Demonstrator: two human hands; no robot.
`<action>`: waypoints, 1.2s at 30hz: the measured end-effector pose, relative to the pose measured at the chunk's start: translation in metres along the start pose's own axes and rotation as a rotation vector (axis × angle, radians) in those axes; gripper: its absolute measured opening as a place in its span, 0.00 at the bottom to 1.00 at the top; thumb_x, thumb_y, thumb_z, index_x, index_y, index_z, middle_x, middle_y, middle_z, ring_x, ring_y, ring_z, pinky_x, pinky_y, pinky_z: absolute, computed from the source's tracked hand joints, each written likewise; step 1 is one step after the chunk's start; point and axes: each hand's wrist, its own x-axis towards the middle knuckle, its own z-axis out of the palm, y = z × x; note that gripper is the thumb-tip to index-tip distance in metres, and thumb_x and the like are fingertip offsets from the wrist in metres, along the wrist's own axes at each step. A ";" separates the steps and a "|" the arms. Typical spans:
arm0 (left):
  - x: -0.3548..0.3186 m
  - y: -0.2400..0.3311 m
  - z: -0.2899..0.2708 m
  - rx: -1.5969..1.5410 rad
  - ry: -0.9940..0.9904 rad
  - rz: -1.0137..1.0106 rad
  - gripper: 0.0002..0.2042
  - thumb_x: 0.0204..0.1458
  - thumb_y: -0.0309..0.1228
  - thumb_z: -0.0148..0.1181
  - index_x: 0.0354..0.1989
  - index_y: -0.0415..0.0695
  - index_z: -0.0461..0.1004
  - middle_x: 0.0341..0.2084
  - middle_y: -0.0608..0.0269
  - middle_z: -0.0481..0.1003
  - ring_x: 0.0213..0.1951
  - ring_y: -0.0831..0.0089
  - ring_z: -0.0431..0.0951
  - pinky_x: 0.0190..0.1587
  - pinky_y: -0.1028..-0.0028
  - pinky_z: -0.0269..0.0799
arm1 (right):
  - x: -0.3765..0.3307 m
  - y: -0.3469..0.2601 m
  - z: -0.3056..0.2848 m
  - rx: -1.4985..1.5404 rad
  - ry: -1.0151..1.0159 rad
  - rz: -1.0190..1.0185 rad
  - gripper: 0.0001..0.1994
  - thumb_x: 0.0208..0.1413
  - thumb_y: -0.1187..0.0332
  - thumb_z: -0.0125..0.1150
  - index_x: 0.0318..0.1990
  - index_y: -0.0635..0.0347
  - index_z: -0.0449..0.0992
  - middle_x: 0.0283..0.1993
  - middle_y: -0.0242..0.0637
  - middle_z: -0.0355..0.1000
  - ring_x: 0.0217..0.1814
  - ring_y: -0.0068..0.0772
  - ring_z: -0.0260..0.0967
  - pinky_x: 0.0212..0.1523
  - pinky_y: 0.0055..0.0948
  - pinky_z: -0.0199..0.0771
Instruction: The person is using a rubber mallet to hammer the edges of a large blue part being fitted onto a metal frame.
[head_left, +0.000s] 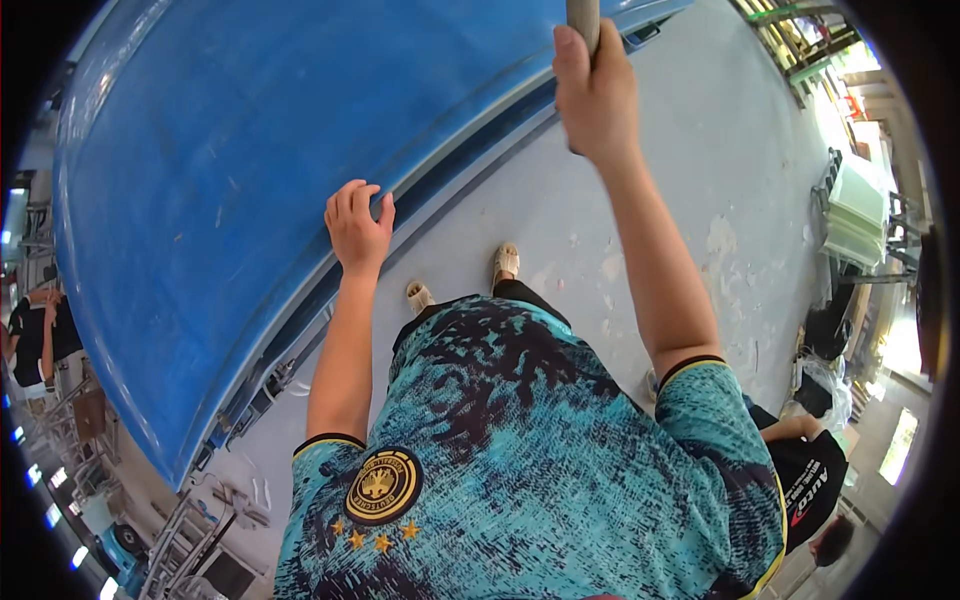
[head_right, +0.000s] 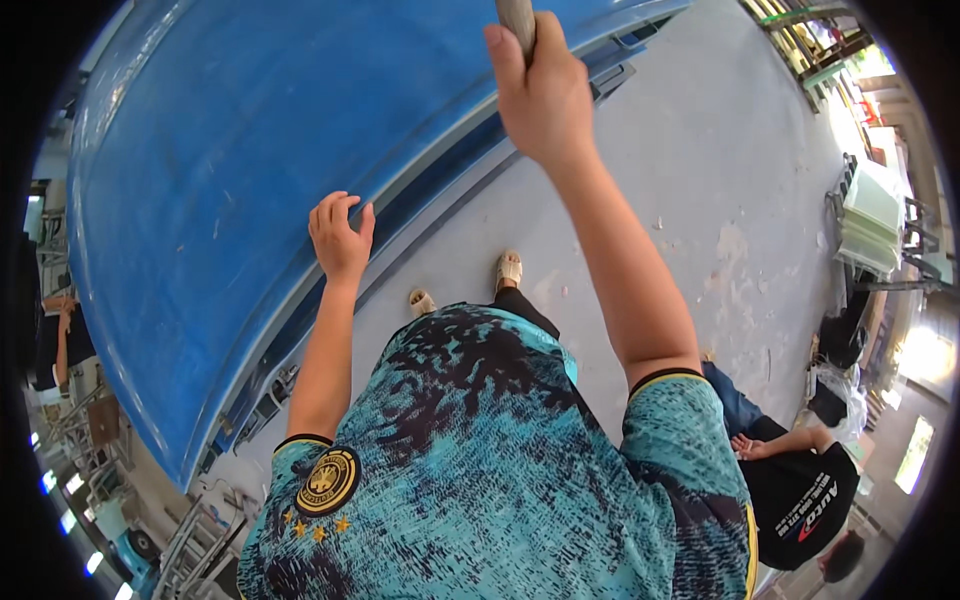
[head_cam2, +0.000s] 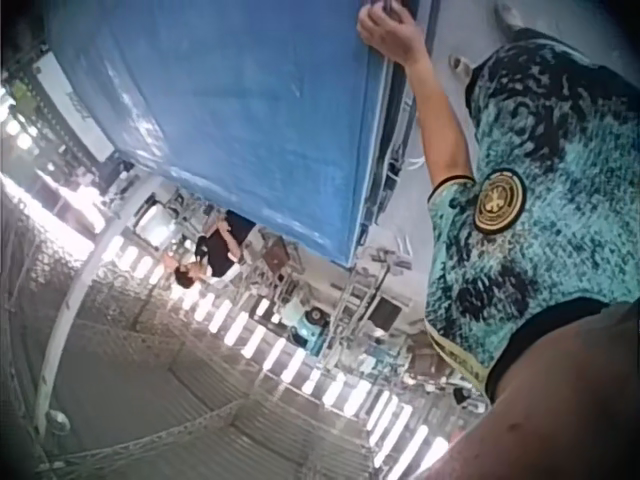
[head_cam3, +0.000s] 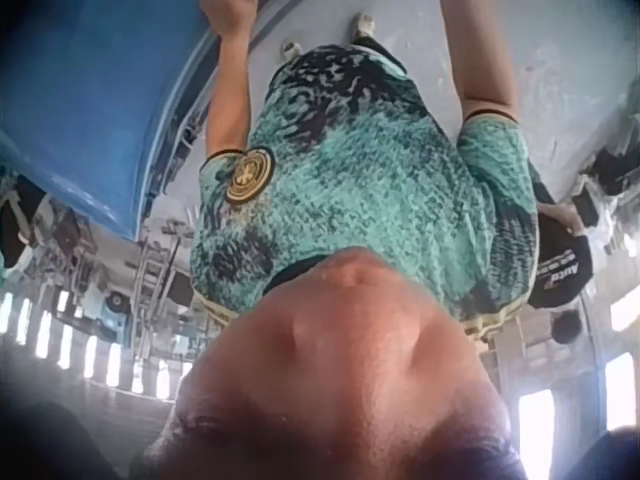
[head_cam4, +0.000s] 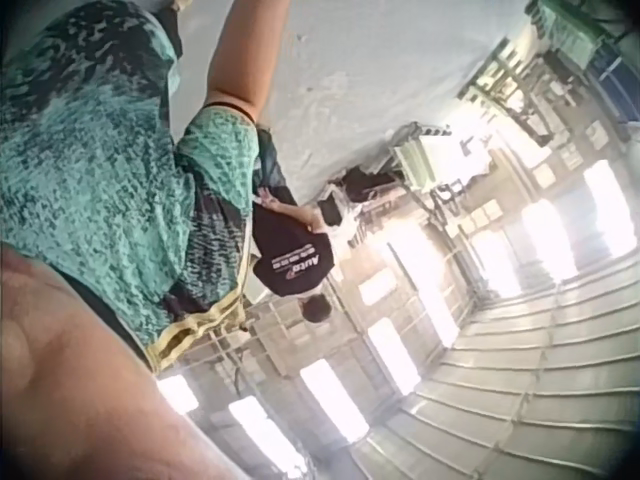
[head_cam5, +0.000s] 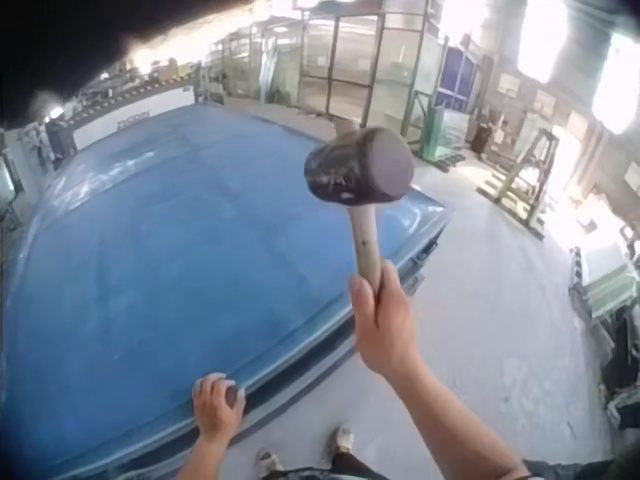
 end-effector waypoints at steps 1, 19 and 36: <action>0.003 0.005 0.000 0.000 0.004 -0.004 0.12 0.59 0.36 0.76 0.47 0.49 0.82 0.53 0.62 0.81 0.57 0.53 0.79 0.61 0.54 0.74 | -0.002 0.019 0.009 0.031 0.132 -0.086 0.25 0.78 0.44 0.54 0.49 0.60 0.78 0.36 0.53 0.81 0.38 0.58 0.80 0.42 0.52 0.79; -0.003 0.052 0.033 0.124 0.133 -0.215 0.11 0.59 0.35 0.72 0.48 0.49 0.83 0.51 0.61 0.82 0.55 0.55 0.79 0.62 0.55 0.71 | 0.063 0.116 0.000 -0.336 -0.633 -0.141 0.26 0.77 0.43 0.56 0.47 0.61 0.76 0.30 0.44 0.76 0.33 0.46 0.78 0.38 0.48 0.77; -0.015 0.096 0.057 0.259 0.032 -0.355 0.30 0.61 0.37 0.70 0.73 0.51 0.73 0.78 0.54 0.68 0.81 0.47 0.61 0.83 0.40 0.47 | 0.111 0.105 -0.093 -0.144 -0.429 -0.096 0.25 0.78 0.45 0.55 0.51 0.64 0.76 0.37 0.53 0.82 0.44 0.63 0.81 0.46 0.54 0.77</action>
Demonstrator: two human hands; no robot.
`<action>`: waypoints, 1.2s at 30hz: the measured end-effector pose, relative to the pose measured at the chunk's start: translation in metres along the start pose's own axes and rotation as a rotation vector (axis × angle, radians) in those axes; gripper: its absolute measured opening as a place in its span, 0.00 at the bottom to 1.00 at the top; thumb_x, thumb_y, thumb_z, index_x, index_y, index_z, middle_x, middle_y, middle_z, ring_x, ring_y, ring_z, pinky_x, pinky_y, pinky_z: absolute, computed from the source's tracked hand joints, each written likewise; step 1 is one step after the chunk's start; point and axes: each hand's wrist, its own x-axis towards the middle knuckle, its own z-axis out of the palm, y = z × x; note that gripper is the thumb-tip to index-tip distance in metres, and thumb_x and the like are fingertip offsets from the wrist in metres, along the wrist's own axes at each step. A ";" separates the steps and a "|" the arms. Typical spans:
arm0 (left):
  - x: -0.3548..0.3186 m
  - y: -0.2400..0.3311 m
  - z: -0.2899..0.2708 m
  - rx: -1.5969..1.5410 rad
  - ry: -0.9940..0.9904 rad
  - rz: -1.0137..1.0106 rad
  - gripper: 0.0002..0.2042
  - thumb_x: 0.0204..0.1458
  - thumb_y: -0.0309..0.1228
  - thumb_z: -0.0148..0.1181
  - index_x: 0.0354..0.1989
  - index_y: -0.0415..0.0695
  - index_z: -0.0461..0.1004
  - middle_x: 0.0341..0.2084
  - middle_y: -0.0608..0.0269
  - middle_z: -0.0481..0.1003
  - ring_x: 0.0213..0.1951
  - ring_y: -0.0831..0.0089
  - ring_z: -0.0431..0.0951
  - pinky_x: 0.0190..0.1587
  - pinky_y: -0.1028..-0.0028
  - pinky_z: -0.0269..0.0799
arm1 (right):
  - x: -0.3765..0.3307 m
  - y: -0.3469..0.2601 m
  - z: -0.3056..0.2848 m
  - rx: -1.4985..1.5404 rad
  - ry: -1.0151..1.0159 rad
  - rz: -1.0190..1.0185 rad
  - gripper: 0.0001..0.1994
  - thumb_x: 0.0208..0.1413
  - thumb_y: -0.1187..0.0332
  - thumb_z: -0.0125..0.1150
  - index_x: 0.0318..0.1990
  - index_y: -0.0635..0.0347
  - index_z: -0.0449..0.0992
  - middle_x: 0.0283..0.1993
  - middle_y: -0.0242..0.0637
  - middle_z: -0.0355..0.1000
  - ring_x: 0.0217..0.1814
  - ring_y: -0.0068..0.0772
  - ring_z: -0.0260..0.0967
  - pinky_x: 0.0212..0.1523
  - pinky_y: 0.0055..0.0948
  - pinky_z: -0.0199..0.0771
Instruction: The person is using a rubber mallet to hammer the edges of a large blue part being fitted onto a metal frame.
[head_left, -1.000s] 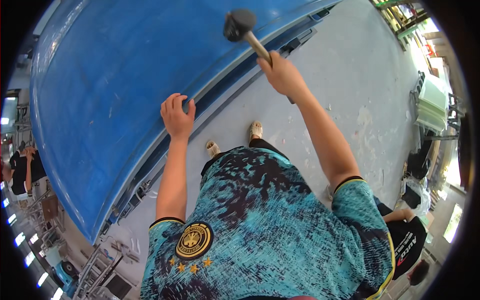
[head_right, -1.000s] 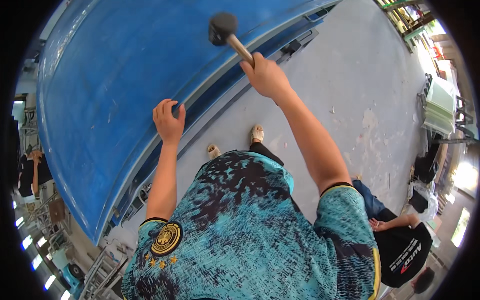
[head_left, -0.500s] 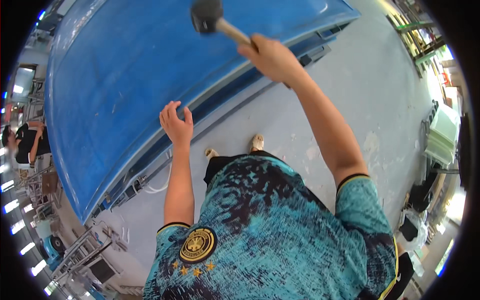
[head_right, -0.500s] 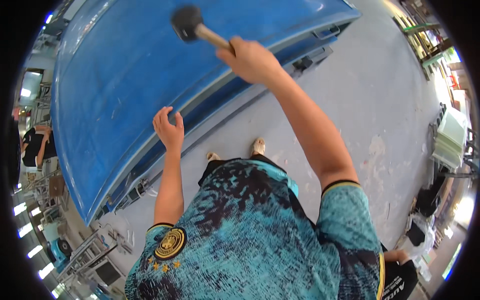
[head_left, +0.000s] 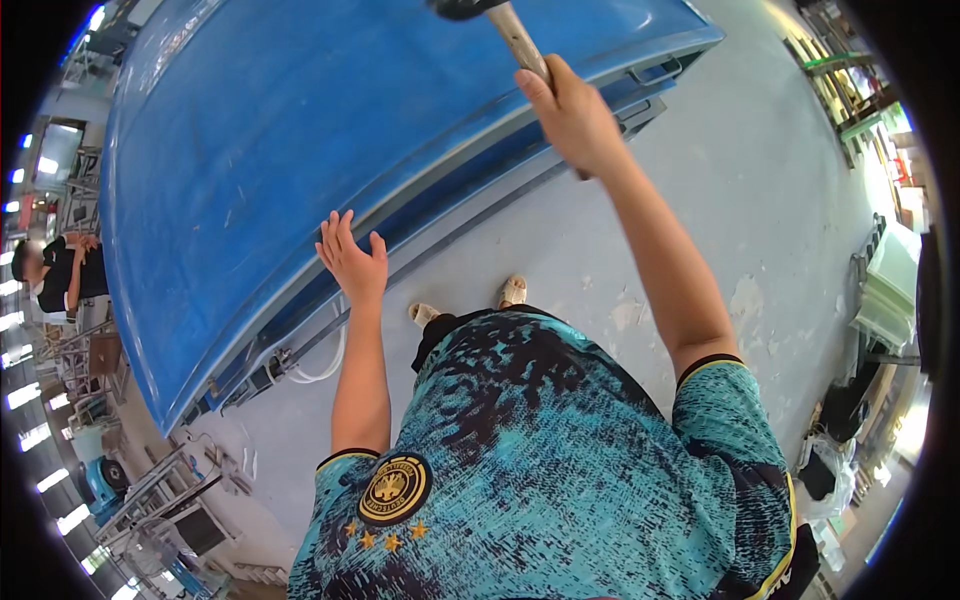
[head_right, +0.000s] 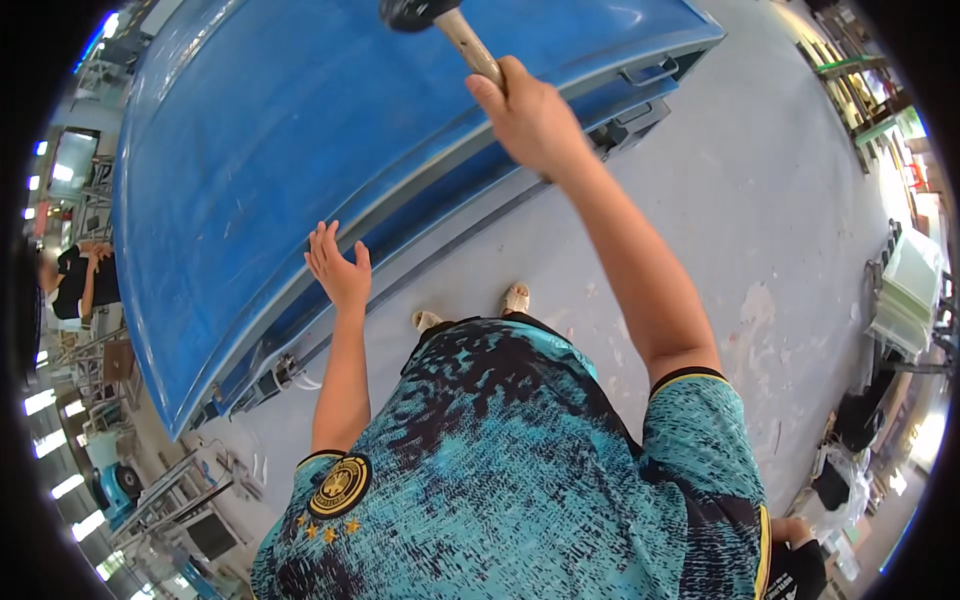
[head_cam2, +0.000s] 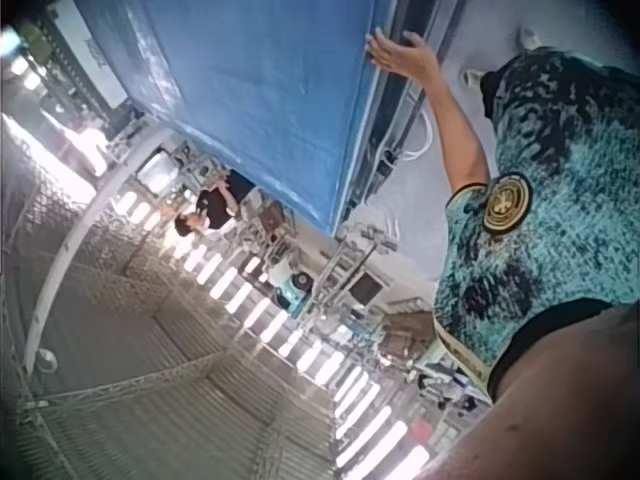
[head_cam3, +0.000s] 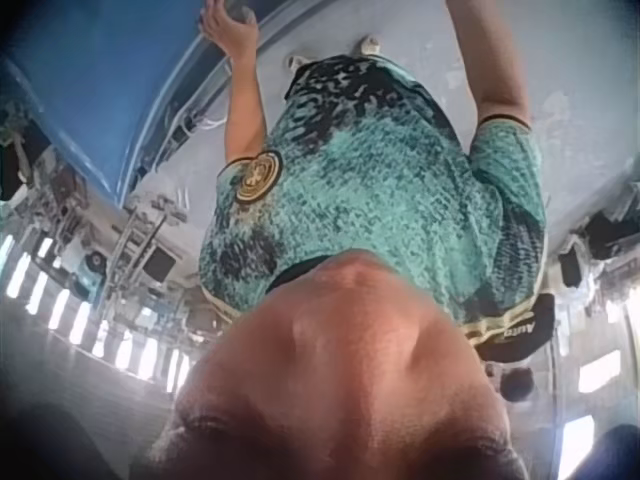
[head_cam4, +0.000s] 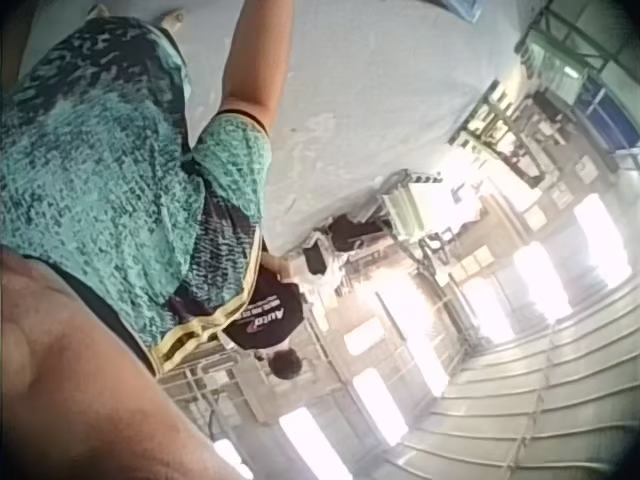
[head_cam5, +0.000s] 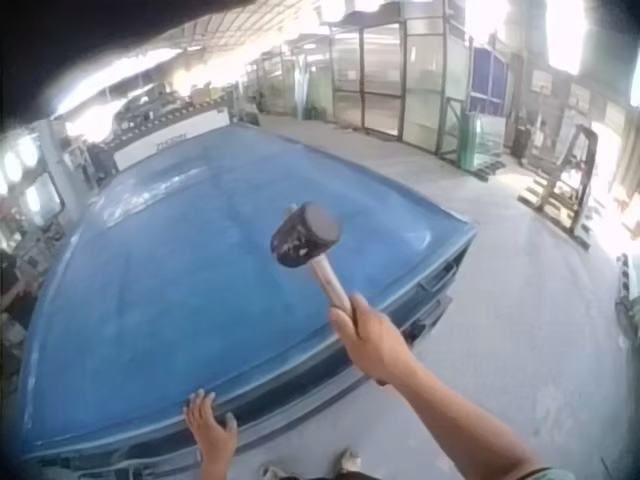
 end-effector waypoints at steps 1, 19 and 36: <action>0.000 0.006 0.000 -0.010 0.002 -0.011 0.30 0.62 0.37 0.69 0.73 0.50 0.72 0.78 0.54 0.67 0.82 0.48 0.60 0.84 0.41 0.45 | -0.007 0.012 0.023 0.105 0.057 0.018 0.25 0.78 0.45 0.55 0.51 0.64 0.75 0.38 0.54 0.82 0.45 0.64 0.81 0.47 0.55 0.77; -0.007 0.009 -0.005 0.019 -0.064 -0.058 0.34 0.62 0.37 0.69 0.78 0.53 0.68 0.82 0.54 0.62 0.85 0.49 0.53 0.86 0.41 0.40 | -0.016 0.061 0.065 0.344 -0.299 0.402 0.33 0.78 0.36 0.50 0.38 0.61 0.81 0.24 0.32 0.71 0.22 0.26 0.69 0.25 0.34 0.72; 0.007 0.010 0.007 0.020 -0.028 -0.035 0.35 0.61 0.37 0.69 0.79 0.54 0.68 0.82 0.56 0.62 0.85 0.49 0.54 0.85 0.41 0.40 | 0.011 0.054 -0.016 -0.081 0.103 0.058 0.29 0.73 0.39 0.60 0.47 0.62 0.79 0.37 0.59 0.82 0.43 0.68 0.81 0.45 0.57 0.78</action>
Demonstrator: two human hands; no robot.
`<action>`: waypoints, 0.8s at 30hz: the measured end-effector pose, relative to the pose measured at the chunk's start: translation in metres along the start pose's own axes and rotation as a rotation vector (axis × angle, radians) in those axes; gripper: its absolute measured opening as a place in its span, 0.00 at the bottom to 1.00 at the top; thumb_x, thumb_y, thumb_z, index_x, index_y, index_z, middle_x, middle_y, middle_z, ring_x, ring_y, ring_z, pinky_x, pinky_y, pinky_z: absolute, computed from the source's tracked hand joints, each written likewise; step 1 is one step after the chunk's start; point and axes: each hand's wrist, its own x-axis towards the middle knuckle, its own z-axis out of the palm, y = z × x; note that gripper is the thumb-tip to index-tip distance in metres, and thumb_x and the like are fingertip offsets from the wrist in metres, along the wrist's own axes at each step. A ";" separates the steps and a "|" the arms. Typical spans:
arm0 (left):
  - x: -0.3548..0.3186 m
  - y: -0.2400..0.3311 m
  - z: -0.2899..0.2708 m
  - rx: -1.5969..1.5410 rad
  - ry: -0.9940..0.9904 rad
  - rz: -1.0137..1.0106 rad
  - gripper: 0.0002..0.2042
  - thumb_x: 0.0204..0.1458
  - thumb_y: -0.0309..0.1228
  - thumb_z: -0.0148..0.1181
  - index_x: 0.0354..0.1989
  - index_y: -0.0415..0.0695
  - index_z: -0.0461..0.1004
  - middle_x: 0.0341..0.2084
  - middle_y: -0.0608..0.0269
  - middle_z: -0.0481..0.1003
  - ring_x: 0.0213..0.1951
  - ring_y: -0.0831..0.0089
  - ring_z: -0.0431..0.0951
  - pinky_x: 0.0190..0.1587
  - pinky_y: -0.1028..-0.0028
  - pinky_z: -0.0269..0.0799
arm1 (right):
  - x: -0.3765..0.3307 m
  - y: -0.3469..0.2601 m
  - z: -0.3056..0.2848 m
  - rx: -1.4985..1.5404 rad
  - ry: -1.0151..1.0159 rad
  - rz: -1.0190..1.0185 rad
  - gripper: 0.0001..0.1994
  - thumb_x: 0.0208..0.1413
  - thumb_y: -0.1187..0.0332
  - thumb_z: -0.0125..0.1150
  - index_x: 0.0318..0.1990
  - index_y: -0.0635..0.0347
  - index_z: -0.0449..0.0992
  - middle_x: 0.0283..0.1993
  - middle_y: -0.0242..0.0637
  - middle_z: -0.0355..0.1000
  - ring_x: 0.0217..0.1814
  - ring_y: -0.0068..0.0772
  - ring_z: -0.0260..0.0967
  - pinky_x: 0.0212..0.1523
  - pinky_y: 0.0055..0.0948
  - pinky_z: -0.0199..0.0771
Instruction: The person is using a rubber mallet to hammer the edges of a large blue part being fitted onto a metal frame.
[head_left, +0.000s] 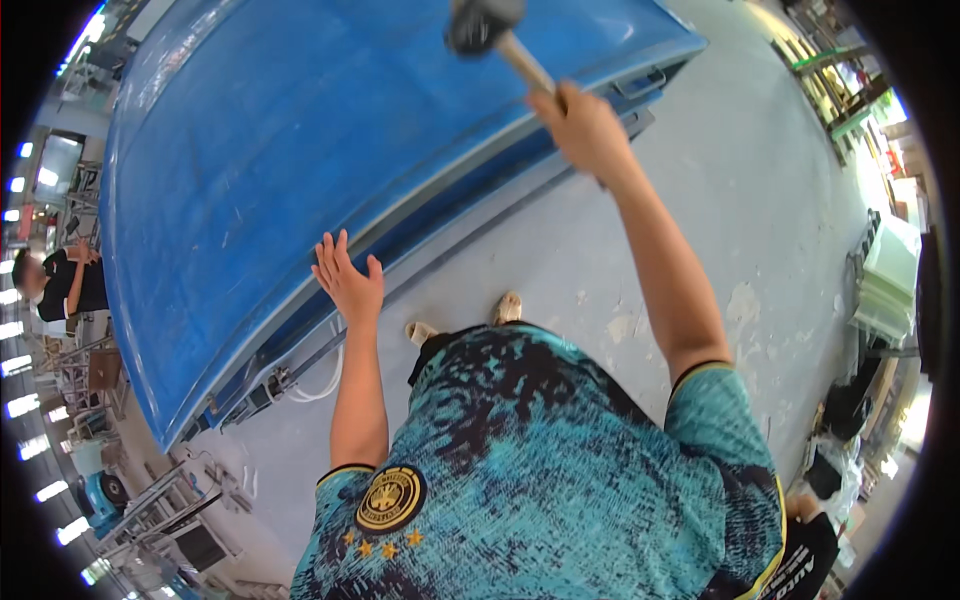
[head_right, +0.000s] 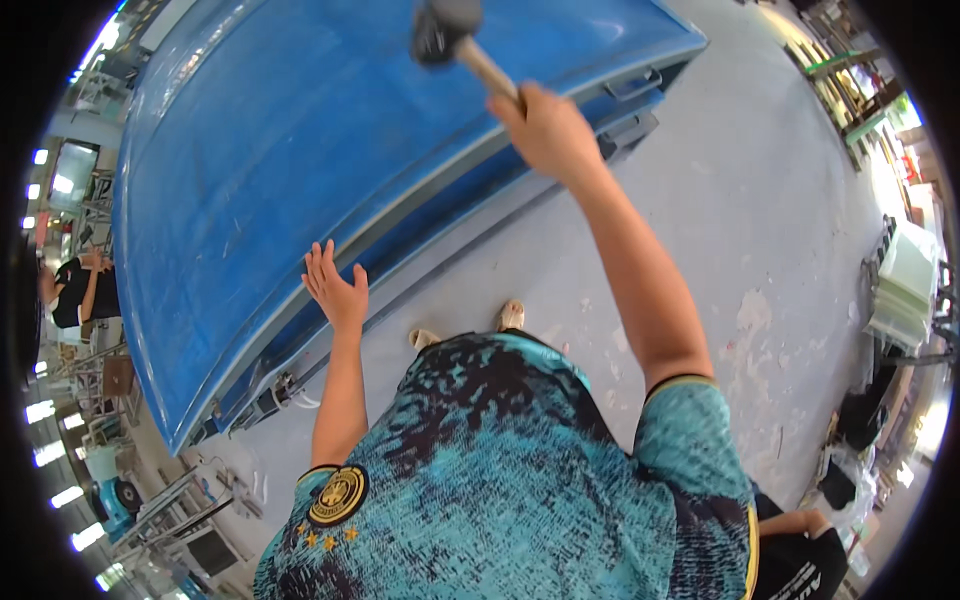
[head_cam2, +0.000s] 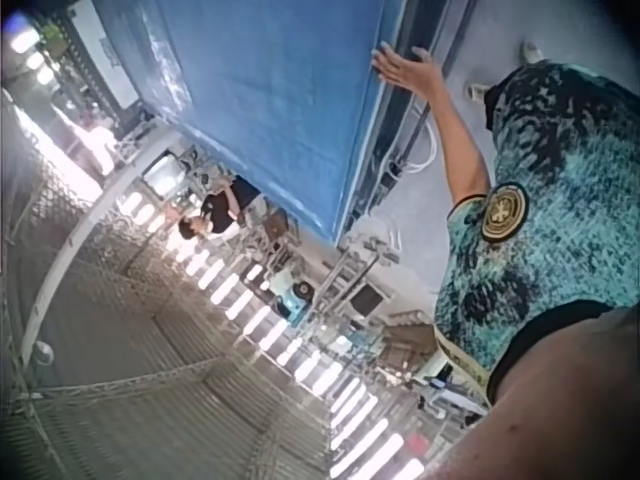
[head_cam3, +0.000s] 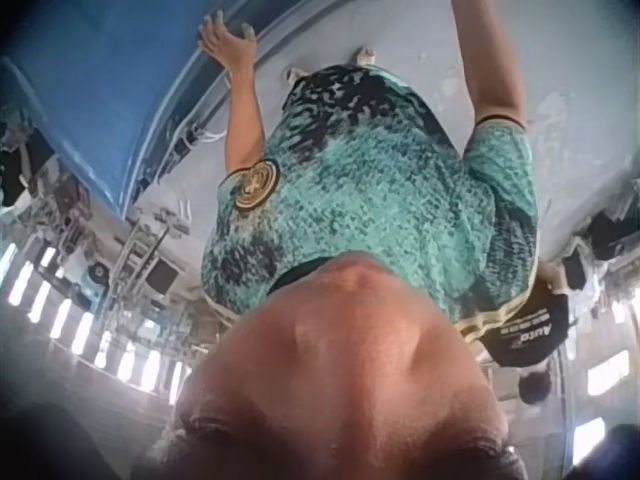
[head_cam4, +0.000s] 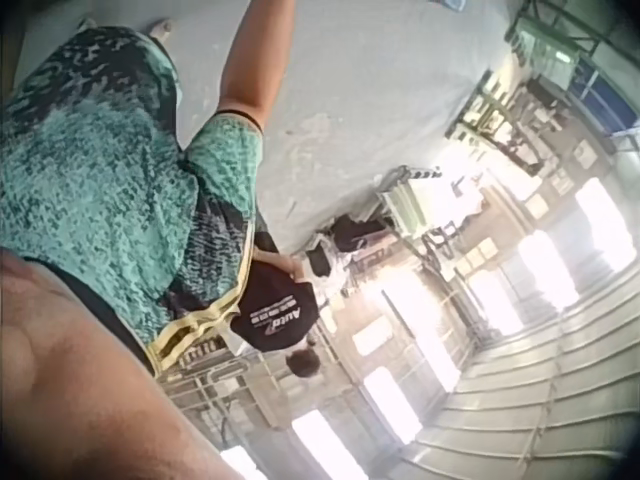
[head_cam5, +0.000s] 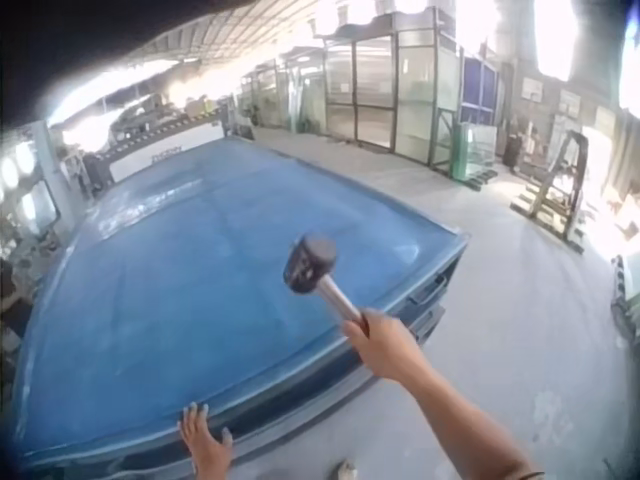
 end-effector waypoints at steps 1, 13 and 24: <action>-0.017 -0.005 -0.008 -0.010 -0.024 0.019 0.35 0.61 0.37 0.69 0.79 0.54 0.68 0.82 0.56 0.62 0.85 0.49 0.54 0.85 0.41 0.40 | -0.010 -0.016 -0.011 0.057 0.018 0.010 0.28 0.73 0.39 0.61 0.46 0.62 0.79 0.36 0.57 0.82 0.42 0.67 0.81 0.44 0.56 0.77; -0.012 -0.007 -0.008 -0.013 -0.035 -0.005 0.33 0.62 0.38 0.69 0.77 0.53 0.70 0.80 0.55 0.65 0.84 0.48 0.56 0.85 0.41 0.42 | 0.023 0.018 -0.017 0.025 0.074 0.011 0.27 0.76 0.40 0.56 0.48 0.61 0.76 0.36 0.51 0.82 0.39 0.58 0.82 0.41 0.54 0.79; -0.008 0.006 -0.013 -0.002 -0.072 0.022 0.33 0.62 0.38 0.69 0.78 0.51 0.69 0.81 0.52 0.63 0.84 0.47 0.55 0.85 0.40 0.43 | 0.010 0.098 0.029 -0.204 -0.108 0.022 0.27 0.76 0.40 0.56 0.47 0.61 0.75 0.36 0.52 0.81 0.40 0.61 0.79 0.43 0.54 0.76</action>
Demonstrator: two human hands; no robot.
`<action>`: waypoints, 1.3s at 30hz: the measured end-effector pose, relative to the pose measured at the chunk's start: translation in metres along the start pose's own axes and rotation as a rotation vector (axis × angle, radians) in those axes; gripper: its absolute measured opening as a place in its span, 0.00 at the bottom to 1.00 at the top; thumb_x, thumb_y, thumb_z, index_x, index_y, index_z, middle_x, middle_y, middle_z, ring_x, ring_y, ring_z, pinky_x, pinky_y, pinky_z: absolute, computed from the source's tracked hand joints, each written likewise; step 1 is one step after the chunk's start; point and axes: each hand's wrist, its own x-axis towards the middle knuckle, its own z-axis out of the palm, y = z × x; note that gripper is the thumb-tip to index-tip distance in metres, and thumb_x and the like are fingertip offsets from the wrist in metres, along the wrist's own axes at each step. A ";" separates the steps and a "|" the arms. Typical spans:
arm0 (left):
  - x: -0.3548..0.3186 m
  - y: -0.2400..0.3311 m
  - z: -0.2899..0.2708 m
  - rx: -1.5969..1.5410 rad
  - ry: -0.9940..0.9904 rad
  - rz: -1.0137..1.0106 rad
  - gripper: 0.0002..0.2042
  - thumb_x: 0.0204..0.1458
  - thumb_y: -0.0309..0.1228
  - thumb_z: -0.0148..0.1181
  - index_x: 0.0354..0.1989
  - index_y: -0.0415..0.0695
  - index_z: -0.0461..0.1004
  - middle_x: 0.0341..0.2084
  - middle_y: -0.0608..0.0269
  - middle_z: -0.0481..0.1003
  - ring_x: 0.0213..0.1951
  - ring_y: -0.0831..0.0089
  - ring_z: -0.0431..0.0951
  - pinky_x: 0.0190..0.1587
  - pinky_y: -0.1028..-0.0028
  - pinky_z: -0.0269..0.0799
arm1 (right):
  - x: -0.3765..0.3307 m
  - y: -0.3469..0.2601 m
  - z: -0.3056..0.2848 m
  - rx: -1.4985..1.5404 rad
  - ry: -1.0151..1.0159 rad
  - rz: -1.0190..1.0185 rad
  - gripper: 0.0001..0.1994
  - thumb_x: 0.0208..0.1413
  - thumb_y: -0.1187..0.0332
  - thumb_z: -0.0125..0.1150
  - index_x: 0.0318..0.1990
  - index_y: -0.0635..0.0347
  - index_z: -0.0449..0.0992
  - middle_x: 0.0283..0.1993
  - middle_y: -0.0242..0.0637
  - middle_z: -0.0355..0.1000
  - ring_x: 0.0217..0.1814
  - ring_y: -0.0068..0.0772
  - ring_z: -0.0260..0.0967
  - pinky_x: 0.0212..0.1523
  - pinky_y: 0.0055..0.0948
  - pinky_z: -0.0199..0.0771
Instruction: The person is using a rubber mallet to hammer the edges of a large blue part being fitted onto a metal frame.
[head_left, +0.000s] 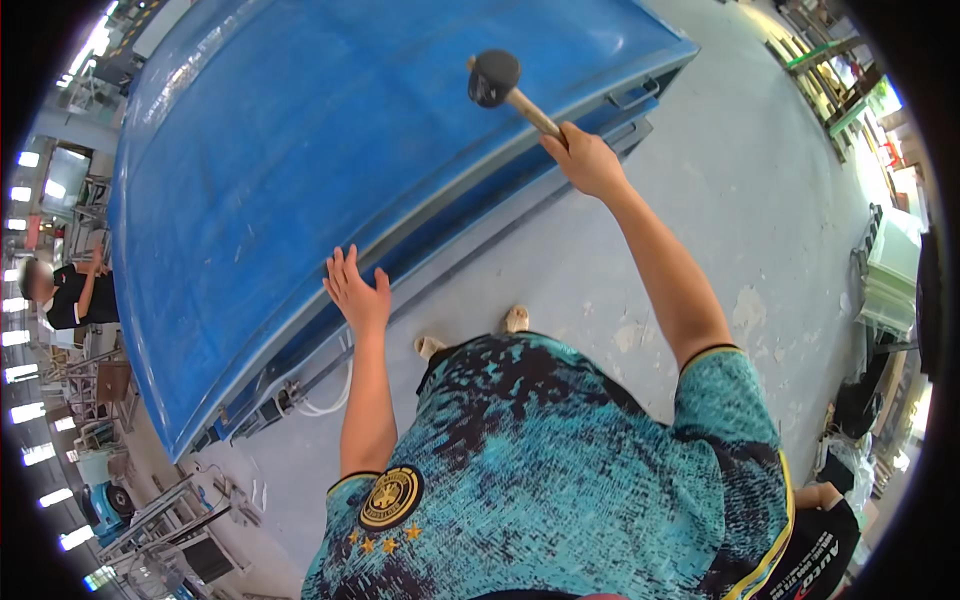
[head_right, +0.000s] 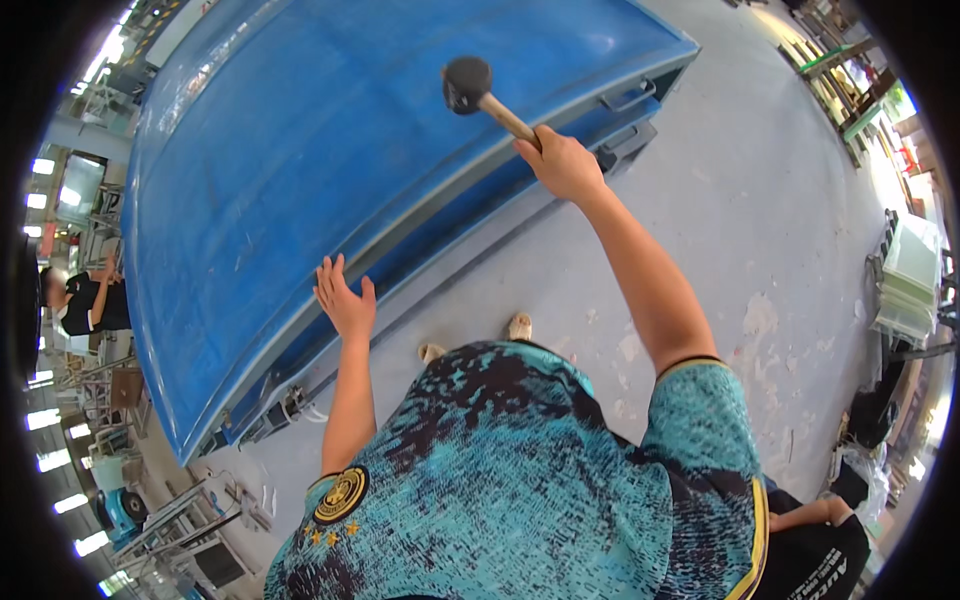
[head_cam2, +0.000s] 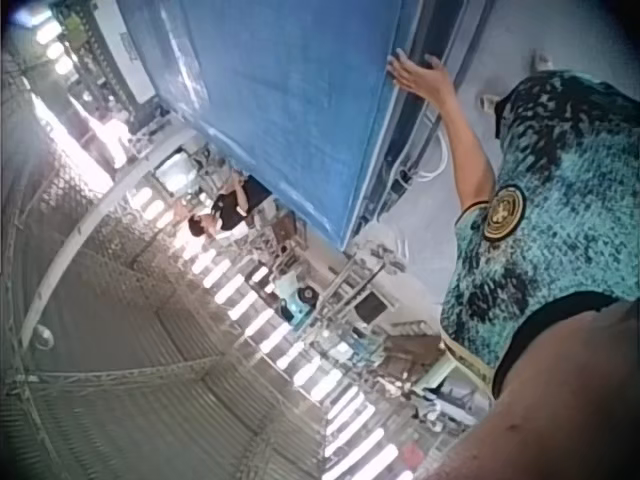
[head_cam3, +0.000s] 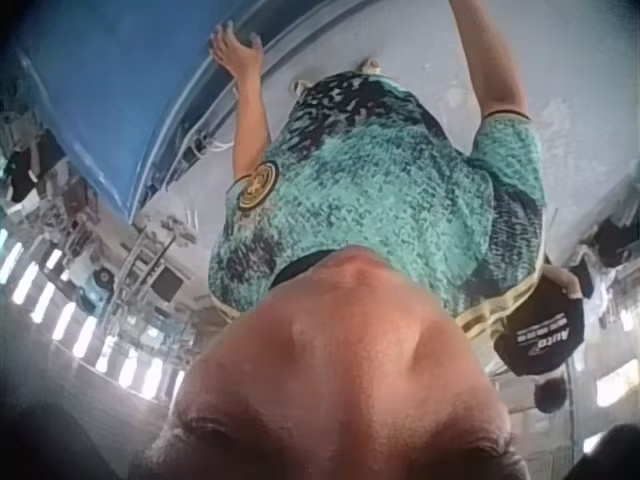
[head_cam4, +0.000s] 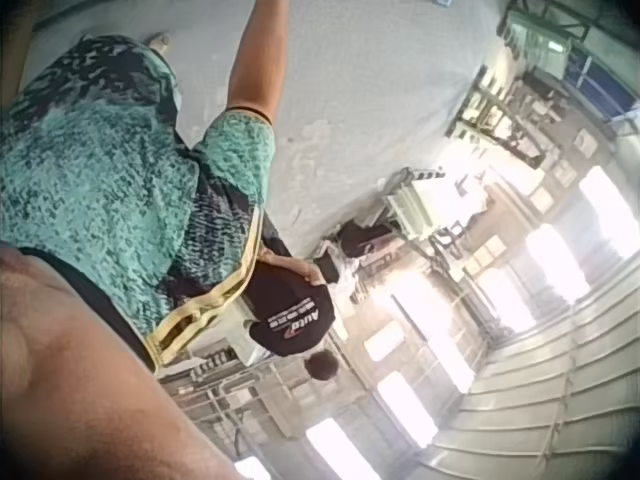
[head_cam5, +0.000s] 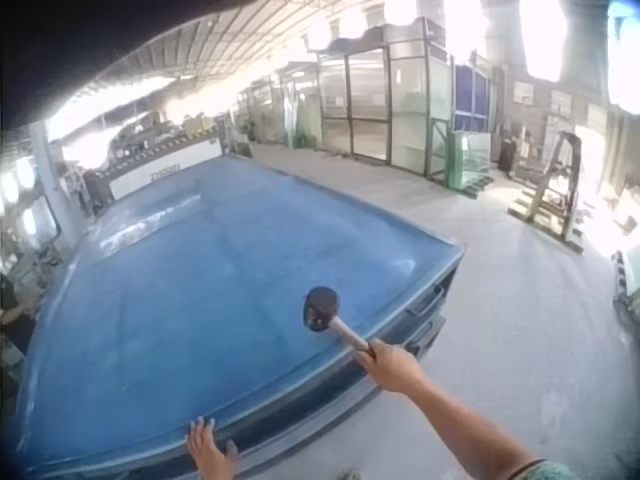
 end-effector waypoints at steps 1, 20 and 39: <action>-0.005 -0.008 0.000 0.012 -0.014 -0.006 0.34 0.62 0.37 0.68 0.79 0.51 0.68 0.82 0.52 0.62 0.85 0.47 0.54 0.85 0.41 0.43 | 0.006 -0.031 -0.028 0.125 0.044 -0.026 0.27 0.77 0.40 0.55 0.47 0.60 0.75 0.36 0.53 0.81 0.40 0.61 0.79 0.43 0.54 0.75; -0.010 0.018 -0.012 -0.101 0.012 0.006 0.35 0.62 0.34 0.68 0.79 0.47 0.67 0.82 0.48 0.60 0.84 0.43 0.53 0.84 0.47 0.52 | -0.005 0.000 -0.039 0.426 0.471 0.088 0.27 0.78 0.41 0.52 0.48 0.61 0.74 0.43 0.59 0.84 0.49 0.70 0.82 0.49 0.57 0.78; -0.018 0.006 -0.014 -0.118 -0.071 -0.060 0.36 0.64 0.35 0.69 0.81 0.48 0.65 0.84 0.51 0.56 0.86 0.44 0.48 0.83 0.48 0.54 | 0.033 -0.011 -0.087 0.179 0.250 0.083 0.30 0.77 0.40 0.53 0.52 0.64 0.79 0.48 0.64 0.83 0.54 0.72 0.80 0.56 0.61 0.77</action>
